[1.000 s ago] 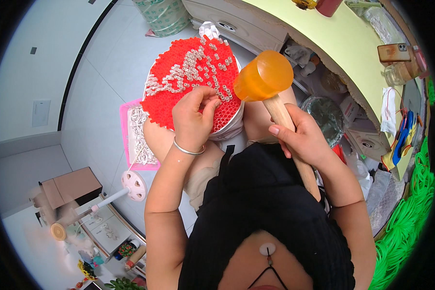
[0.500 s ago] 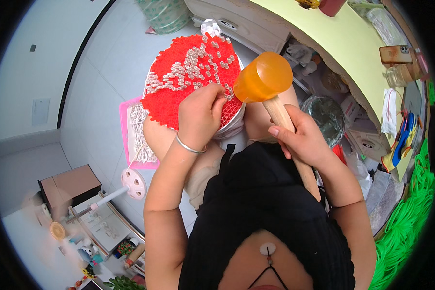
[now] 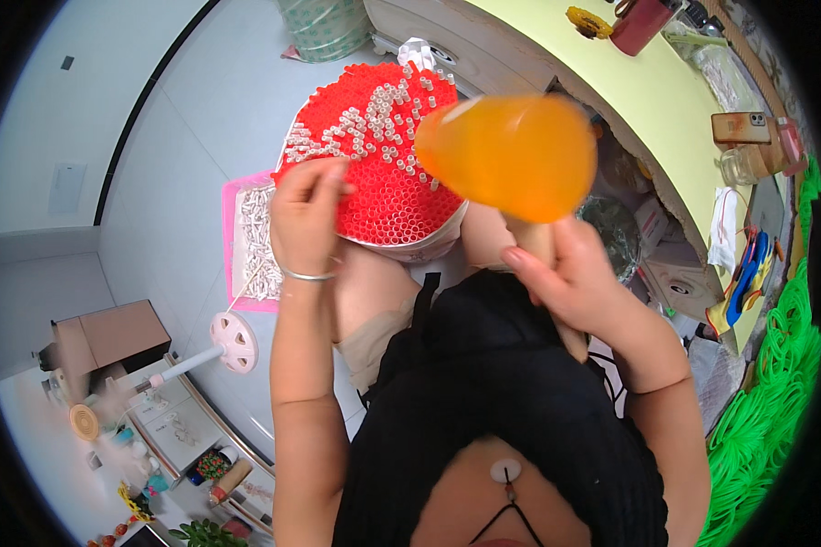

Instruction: The person places small white tubes into a red foam base using their hands and taps them into place using an orange rubber mallet.

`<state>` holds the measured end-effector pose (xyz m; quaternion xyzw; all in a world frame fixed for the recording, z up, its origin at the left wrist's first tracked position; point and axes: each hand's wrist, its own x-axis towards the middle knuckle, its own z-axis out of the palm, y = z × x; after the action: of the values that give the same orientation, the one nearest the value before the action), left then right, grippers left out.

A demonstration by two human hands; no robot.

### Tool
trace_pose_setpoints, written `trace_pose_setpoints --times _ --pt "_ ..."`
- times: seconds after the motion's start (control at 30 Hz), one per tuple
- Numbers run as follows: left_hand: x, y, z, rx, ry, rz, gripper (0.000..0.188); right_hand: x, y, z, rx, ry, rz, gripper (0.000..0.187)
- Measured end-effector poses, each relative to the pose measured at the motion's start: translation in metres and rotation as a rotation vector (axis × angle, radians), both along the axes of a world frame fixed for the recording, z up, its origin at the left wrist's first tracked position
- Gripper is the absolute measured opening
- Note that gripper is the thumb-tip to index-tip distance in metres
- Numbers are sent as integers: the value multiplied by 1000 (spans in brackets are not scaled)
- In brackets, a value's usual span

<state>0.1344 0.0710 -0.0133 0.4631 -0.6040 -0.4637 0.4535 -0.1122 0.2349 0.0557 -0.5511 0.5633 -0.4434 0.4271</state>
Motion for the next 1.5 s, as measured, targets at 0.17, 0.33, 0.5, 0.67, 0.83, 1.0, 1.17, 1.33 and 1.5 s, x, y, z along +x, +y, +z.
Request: trace_pose_setpoints --times 0.17,0.33,0.5,0.67,0.83,1.0,1.17,1.33,1.5 --pt "154 -75 -108 -19 -546 445 23 4 -23 -1 222 326 62 28" --pt "293 -63 -252 313 -1452 119 32 1 -6 20 317 -126 -56 24" --pt "262 -42 -250 462 -1272 201 20 -6 4 13 368 -149 -125 24" --pt "262 -43 -214 298 -1205 355 11 -10 5 2 414 -195 -147 24" --pt "155 -45 -78 0 -366 442 12 -14 1 -8 417 -224 -165 24" --pt "3 17 23 76 -118 -165 13 -16 -4 -14 417 -272 -136 27" --pt "-34 7 19 -498 -504 -385 9 -18 -2 -16 406 -261 -83 27" --pt "-47 3 21 -626 -686 -537 16 -26 1 -20 395 -255 -91 26" --pt "-57 -6 34 -744 -845 -696 8 -27 2 -24 417 -271 -109 26"
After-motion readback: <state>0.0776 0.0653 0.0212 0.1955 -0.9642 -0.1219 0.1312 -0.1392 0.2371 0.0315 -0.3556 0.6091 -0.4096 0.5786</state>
